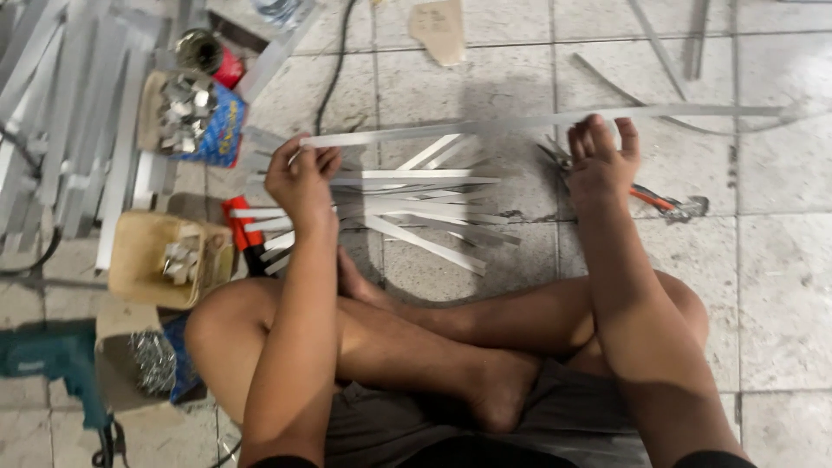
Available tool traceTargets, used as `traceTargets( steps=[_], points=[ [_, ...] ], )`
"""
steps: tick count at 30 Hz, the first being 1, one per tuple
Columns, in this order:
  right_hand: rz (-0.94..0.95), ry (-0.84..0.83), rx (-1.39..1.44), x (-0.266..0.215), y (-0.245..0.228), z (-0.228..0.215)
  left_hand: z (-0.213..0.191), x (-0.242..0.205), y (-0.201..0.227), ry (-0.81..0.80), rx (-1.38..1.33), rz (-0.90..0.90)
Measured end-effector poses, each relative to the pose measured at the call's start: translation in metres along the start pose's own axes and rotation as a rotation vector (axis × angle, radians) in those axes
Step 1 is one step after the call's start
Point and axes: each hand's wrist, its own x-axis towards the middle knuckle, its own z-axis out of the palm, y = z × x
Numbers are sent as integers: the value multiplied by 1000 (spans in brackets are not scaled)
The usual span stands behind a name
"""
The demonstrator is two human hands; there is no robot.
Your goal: The person sits on the floor and repeatedly cuts long metal strips into shorter segments using tin snips. The cut pieces are placed in a pile on the floor.
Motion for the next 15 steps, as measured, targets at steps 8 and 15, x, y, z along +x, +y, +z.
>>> traceTargets(
  steps=[8, 15],
  points=[
    [48, -42, -124, 10, 6, -1, 9, -12, 15, 41, 9, 113],
    [30, -99, -169, -41, -15, 34, 10, -17, 28, 54, -16, 143]
  ],
)
